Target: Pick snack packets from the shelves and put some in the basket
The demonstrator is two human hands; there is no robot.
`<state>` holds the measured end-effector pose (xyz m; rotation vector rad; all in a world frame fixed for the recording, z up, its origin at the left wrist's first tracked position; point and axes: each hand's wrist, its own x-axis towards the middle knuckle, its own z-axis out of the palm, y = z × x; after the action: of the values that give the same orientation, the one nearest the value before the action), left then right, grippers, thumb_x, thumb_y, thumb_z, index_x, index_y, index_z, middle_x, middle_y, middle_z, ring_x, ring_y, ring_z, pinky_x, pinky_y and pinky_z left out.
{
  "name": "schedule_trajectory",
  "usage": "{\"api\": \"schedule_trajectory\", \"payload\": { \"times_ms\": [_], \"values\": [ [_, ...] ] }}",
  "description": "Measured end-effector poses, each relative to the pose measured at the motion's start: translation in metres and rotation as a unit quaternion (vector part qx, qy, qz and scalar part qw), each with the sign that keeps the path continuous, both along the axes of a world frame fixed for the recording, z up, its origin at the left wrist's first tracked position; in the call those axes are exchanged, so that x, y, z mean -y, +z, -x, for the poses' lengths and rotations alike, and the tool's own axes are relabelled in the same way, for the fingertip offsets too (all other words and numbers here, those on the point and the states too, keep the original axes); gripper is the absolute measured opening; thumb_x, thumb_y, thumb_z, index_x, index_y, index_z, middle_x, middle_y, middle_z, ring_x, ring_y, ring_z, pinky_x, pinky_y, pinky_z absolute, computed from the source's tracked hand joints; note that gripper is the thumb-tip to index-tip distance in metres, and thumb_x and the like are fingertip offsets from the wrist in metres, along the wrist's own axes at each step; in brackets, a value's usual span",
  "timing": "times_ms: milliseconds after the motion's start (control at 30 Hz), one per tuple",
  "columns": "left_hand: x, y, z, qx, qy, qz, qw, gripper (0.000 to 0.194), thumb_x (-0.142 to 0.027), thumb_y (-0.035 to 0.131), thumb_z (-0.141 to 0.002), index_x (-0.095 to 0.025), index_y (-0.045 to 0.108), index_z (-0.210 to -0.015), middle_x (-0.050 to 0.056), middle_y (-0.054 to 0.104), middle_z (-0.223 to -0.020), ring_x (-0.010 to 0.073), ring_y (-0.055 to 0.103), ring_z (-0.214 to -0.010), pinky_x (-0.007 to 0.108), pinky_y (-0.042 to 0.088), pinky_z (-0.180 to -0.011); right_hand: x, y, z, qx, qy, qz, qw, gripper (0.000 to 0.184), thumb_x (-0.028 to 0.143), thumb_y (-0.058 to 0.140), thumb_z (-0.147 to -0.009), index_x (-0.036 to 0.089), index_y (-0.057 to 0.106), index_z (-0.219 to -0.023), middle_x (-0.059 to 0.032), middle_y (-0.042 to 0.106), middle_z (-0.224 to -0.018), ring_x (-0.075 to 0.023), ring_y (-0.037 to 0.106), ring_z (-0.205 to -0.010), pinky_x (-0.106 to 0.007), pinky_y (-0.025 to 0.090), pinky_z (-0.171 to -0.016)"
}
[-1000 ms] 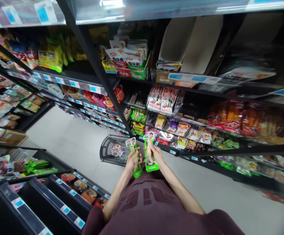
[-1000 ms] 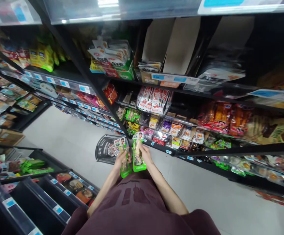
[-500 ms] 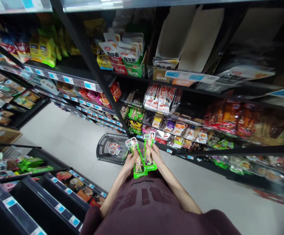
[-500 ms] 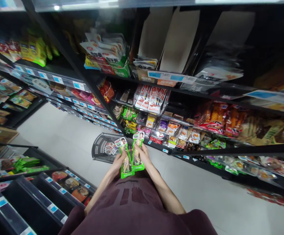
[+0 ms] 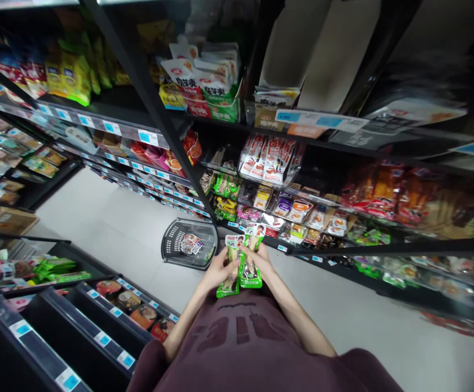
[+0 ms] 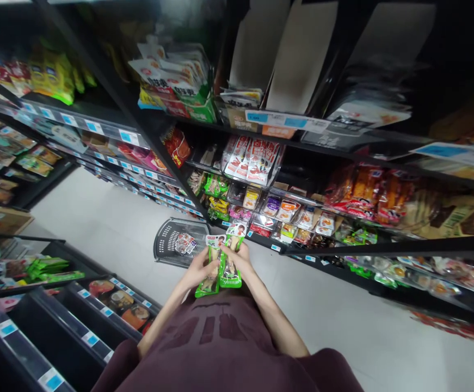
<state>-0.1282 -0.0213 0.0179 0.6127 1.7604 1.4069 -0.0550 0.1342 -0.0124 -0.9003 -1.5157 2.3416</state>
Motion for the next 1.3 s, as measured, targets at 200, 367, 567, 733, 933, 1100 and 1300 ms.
{"api": "schedule_trajectory", "payload": {
  "times_ms": [200,367,567,733,933,1100,1300],
  "values": [
    [0.005,-0.017,-0.011,-0.021,0.063,0.022,0.998,0.038,-0.050,0.051,-0.092,-0.018,0.065,-0.105,0.003,0.069,-0.093,0.0162,0.058,-0.080,0.024,0.042,-0.077,0.002,-0.010,-0.007,-0.001,-0.019,-0.023,1.000,0.037,0.045,0.084,-0.064,0.020,0.060,-0.077,-0.0012,0.065,-0.074,-0.0178,0.063,-0.066,-0.030,0.054,-0.064],
    [0.007,-0.024,-0.017,0.024,0.108,-0.002,0.994,0.040,-0.051,0.050,-0.091,-0.016,0.065,-0.102,0.004,0.068,-0.093,0.0171,0.057,-0.082,0.025,0.043,-0.078,0.010,-0.014,-0.005,0.009,-0.044,-0.064,0.997,0.041,0.045,0.086,-0.059,0.020,0.056,-0.071,0.0018,0.058,-0.067,-0.0144,0.056,-0.059,-0.026,0.051,-0.056],
    [0.013,-0.020,-0.018,0.003,0.110,0.006,0.994,0.039,-0.049,0.050,-0.092,-0.015,0.065,-0.103,0.005,0.067,-0.096,0.0176,0.058,-0.084,0.025,0.044,-0.079,0.016,-0.003,-0.004,0.007,-0.007,0.013,1.000,0.042,0.043,0.086,-0.059,0.019,0.063,-0.083,-0.0019,0.069,-0.078,-0.0196,0.065,-0.069,-0.033,0.056,-0.066],
    [0.019,-0.017,-0.019,0.000,0.113,0.011,0.994,0.037,-0.049,0.051,-0.092,-0.016,0.065,-0.100,0.005,0.067,-0.094,0.0177,0.058,-0.083,0.025,0.043,-0.076,0.019,0.005,-0.008,-0.023,0.022,0.033,0.999,0.037,0.039,0.089,-0.057,0.019,0.065,-0.078,-0.0018,0.070,-0.076,-0.0183,0.065,-0.065,-0.031,0.055,-0.065],
    [0.022,-0.017,-0.023,0.012,0.118,-0.007,0.993,0.041,-0.049,0.053,-0.090,-0.014,0.067,-0.105,0.006,0.069,-0.096,0.0178,0.059,-0.082,0.024,0.044,-0.075,0.021,0.003,-0.007,-0.030,0.009,-0.006,0.999,0.036,0.038,0.089,-0.056,0.019,0.060,-0.067,0.0010,0.063,-0.069,-0.0147,0.060,-0.061,-0.027,0.051,-0.060],
    [0.023,-0.019,-0.027,0.012,0.134,-0.021,0.991,0.040,-0.047,0.052,-0.091,-0.013,0.068,-0.108,0.006,0.071,-0.098,0.0182,0.061,-0.083,0.025,0.046,-0.074,0.023,0.002,-0.007,-0.026,0.004,-0.018,0.999,0.040,0.039,0.089,-0.055,0.020,0.055,-0.064,0.0024,0.058,-0.066,-0.0130,0.056,-0.058,-0.025,0.048,-0.056],
    [0.019,-0.014,-0.032,0.066,0.122,-0.039,0.990,0.052,-0.037,0.068,-0.081,-0.015,0.058,-0.126,0.010,0.068,-0.116,0.0232,0.065,-0.101,0.031,0.048,-0.090,0.020,0.000,-0.007,-0.029,-0.008,-0.029,0.999,0.041,0.038,0.088,-0.058,0.019,0.051,-0.060,0.0037,0.052,-0.061,-0.0101,0.049,-0.053,-0.023,0.043,-0.050]
  ]
}}
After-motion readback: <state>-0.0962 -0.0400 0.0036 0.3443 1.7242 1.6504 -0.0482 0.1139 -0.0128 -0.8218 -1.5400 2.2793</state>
